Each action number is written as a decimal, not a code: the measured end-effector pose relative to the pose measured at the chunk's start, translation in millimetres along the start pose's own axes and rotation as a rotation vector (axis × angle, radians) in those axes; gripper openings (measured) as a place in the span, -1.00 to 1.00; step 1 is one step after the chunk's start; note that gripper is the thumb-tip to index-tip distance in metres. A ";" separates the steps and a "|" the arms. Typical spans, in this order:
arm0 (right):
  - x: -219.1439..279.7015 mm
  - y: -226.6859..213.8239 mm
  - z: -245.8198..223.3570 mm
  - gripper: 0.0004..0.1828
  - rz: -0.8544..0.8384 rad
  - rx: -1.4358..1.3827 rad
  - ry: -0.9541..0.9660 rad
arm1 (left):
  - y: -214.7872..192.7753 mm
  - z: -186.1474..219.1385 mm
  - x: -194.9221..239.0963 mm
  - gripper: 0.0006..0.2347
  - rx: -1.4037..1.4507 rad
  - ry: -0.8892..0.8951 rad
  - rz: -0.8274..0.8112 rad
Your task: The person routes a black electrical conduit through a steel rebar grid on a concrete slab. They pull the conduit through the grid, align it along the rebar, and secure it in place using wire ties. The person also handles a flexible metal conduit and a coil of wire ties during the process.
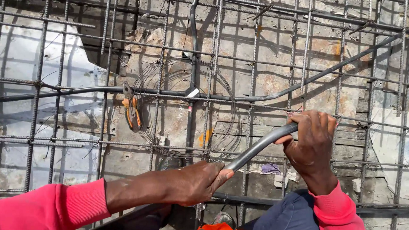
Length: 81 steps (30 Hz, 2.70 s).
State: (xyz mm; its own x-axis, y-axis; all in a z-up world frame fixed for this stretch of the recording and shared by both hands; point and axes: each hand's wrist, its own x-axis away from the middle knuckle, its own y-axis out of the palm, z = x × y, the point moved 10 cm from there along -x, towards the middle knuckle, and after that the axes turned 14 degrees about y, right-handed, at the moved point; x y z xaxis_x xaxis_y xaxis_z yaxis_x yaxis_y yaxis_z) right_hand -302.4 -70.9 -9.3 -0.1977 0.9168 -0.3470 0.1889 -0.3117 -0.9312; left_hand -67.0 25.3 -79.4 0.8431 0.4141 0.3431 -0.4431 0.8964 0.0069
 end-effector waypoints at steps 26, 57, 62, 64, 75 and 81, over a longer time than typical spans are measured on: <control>-37.2 -182.0 -65.4 -0.68 0.626 -0.430 0.110 | -140.3 169.8 13.2 -0.56 -0.342 0.330 0.317; -5.3 299.4 -177.5 0.04 -0.855 -2.502 -0.279 | -195.1 440.4 -69.2 -0.64 0.019 0.976 0.664; 10.3 172.6 -73.1 0.03 -0.645 -2.065 0.961 | -196.1 407.5 -73.7 -0.66 -0.423 0.740 0.739; -32.0 44.3 9.1 0.01 -0.298 -1.867 0.932 | -170.8 369.9 -55.2 -0.67 -0.444 0.622 0.624; -82.1 -106.0 128.5 -0.40 0.289 -1.965 0.760 | -64.4 129.4 -36.7 -0.63 -0.582 0.259 0.302; -29.9 -79.6 309.1 -0.56 0.629 -2.019 1.012 | -99.1 38.2 -3.0 -0.63 -0.611 -0.038 0.325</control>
State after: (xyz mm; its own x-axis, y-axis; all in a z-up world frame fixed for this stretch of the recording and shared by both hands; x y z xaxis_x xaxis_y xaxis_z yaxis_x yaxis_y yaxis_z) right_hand -608.8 -150.7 40.7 0.4807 0.8264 0.2933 0.4935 -0.5314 0.6886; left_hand -37.2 -70.8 -45.2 0.6806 0.6809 0.2706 -0.4112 0.6606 -0.6280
